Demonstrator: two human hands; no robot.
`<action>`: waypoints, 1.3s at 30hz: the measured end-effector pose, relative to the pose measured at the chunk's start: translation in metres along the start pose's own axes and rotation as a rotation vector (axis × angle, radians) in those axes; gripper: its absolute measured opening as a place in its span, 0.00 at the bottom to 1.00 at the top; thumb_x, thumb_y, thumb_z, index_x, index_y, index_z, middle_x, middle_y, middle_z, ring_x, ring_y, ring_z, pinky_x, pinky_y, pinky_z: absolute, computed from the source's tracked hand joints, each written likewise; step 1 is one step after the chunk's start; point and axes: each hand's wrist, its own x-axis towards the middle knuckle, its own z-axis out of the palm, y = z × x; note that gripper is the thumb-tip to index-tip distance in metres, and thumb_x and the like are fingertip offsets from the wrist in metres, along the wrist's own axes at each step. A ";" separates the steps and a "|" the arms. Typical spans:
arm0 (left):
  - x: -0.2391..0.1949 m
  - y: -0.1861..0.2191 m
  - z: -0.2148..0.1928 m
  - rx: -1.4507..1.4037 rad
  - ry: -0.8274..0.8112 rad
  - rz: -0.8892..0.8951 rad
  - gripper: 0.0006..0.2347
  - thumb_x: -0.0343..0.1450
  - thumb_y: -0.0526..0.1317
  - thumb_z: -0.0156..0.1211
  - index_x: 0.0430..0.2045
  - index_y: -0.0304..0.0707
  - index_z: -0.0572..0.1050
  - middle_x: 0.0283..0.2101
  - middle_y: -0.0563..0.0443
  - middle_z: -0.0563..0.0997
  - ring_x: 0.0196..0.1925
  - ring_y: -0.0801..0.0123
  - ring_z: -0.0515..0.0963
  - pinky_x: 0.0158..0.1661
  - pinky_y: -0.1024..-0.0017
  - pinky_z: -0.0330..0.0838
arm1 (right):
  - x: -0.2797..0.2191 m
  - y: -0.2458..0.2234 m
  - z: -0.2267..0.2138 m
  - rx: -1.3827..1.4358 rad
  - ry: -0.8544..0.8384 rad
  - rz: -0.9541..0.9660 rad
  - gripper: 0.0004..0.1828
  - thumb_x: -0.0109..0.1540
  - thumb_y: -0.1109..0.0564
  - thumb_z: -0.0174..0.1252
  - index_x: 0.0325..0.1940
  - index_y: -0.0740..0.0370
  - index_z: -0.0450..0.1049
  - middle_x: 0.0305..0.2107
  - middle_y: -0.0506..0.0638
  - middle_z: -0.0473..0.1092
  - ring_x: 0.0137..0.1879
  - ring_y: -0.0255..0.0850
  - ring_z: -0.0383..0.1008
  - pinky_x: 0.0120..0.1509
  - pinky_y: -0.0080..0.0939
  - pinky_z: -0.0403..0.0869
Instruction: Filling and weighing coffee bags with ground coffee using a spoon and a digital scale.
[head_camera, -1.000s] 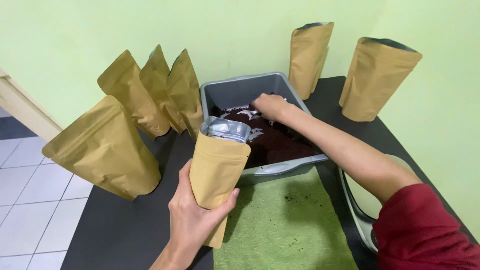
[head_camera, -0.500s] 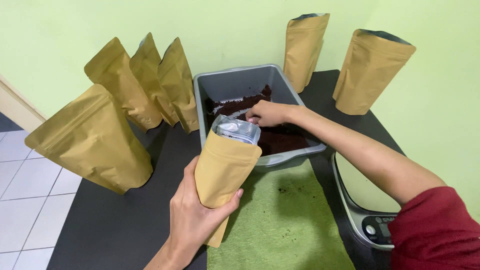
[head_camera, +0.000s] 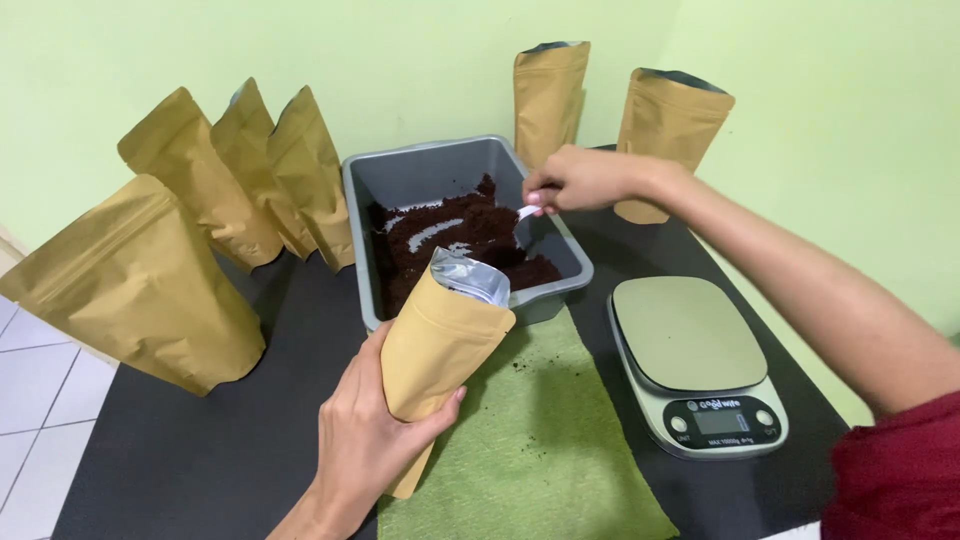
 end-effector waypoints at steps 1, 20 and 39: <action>0.000 0.001 -0.001 -0.002 0.000 0.003 0.39 0.56 0.58 0.74 0.60 0.39 0.68 0.50 0.49 0.82 0.50 0.62 0.83 0.37 0.60 0.81 | -0.010 -0.004 -0.008 0.000 0.002 0.003 0.15 0.70 0.56 0.45 0.35 0.57 0.76 0.30 0.43 0.77 0.36 0.34 0.72 0.45 0.36 0.66; 0.003 0.001 -0.005 -0.016 -0.050 -0.020 0.40 0.57 0.60 0.73 0.61 0.41 0.66 0.53 0.49 0.81 0.53 0.61 0.82 0.37 0.57 0.80 | -0.074 -0.101 -0.023 -0.086 -0.006 -0.241 0.12 0.70 0.53 0.50 0.38 0.54 0.78 0.27 0.43 0.78 0.33 0.34 0.78 0.42 0.37 0.73; 0.012 -0.009 -0.005 -0.050 0.015 -0.143 0.40 0.55 0.59 0.75 0.59 0.41 0.66 0.45 0.52 0.82 0.41 0.61 0.83 0.32 0.58 0.79 | 0.077 0.018 0.064 -0.615 0.237 0.116 0.09 0.60 0.55 0.65 0.42 0.59 0.76 0.39 0.51 0.76 0.41 0.51 0.82 0.34 0.54 0.81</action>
